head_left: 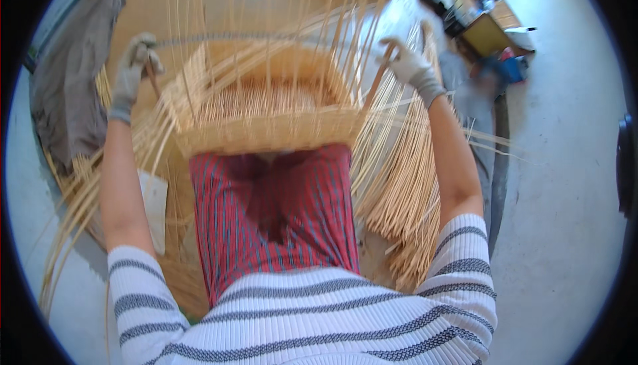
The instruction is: Weave a rectangular wicker basket using long flexible reeds.
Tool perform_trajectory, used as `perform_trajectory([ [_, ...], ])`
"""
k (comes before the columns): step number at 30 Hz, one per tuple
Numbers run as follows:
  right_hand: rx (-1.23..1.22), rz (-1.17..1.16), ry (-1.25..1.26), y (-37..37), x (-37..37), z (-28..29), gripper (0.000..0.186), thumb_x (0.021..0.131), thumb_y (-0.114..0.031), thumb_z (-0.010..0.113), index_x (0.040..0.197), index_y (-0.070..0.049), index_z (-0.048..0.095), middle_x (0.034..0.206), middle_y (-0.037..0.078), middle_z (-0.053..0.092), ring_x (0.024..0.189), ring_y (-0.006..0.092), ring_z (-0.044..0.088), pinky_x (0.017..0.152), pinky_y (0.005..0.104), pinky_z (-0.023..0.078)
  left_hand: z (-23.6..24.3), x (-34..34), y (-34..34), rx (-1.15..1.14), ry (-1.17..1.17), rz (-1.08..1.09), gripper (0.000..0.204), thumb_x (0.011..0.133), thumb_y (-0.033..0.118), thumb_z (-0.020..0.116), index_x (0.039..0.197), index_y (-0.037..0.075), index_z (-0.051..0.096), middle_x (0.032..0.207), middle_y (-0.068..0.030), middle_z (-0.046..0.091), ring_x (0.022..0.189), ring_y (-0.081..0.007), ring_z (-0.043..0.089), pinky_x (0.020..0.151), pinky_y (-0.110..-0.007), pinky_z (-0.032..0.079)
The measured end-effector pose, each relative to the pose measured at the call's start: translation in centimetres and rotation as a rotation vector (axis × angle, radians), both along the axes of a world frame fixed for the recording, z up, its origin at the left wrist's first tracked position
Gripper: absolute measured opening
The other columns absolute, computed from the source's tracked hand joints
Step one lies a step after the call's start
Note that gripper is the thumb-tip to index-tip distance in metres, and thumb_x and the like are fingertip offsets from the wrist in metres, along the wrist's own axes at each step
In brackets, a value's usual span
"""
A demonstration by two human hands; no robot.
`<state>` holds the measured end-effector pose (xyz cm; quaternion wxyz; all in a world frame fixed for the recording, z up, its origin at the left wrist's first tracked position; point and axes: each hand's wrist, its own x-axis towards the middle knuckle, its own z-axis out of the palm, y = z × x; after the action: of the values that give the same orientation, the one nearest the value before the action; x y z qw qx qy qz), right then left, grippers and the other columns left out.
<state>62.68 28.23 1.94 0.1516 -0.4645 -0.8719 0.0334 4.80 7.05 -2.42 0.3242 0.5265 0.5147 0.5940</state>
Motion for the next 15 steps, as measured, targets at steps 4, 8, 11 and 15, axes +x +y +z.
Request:
perform_trajectory([
  [4,-0.456,-0.220,-0.099,0.4,2.5,4.7,0.066,0.077,-0.057,0.073,0.128,-0.015,0.062,0.101,0.013,0.070,0.093,0.0247,0.066,0.083,0.0368,0.051,1.6,1.1,-0.7,0.004,-0.103,-0.033,0.035,0.100,0.032,0.055,0.127,0.010,0.056,0.094,-0.0044,0.064,0.082,-0.0168,0.066,0.081,-0.035,0.058],
  [8,-0.558,-0.192,-0.074,1.1,3.8,5.6,0.045,0.086,-0.055,0.064,0.096,-0.013,0.077,0.095,0.008,0.072,0.091,0.0214,0.064,0.084,0.0339,0.050,1.2,1.4,-1.2,-0.026,-0.177,-0.010,0.042,0.099,0.031,0.056,0.135,0.010,0.053,0.099,-0.0066,0.064,0.085,-0.0188,0.067,0.081,-0.034,0.058],
  [11,-0.475,-0.134,-0.065,1.8,3.4,4.3,0.045,0.089,-0.054,0.061,0.093,-0.012,0.077,0.097,0.011,0.071,0.093,0.0245,0.064,0.086,0.0356,0.050,0.9,0.9,-0.9,0.003,-0.170,0.015,0.043,0.098,0.032,0.056,0.135,0.010,0.054,0.098,-0.0071,0.065,0.085,-0.0192,0.067,0.082,-0.035,0.059],
  [15,-0.462,-0.179,-0.006,2.4,2.9,3.2,0.048,0.090,-0.055,0.059,0.094,-0.011,0.076,0.086,0.009,0.070,0.081,0.0205,0.064,0.077,0.0343,0.051,0.9,-0.1,-0.2,-0.080,-0.170,0.029,0.043,0.097,0.032,0.057,0.133,0.010,0.056,0.100,-0.0078,0.065,0.089,-0.0195,0.067,0.083,-0.036,0.058],
])
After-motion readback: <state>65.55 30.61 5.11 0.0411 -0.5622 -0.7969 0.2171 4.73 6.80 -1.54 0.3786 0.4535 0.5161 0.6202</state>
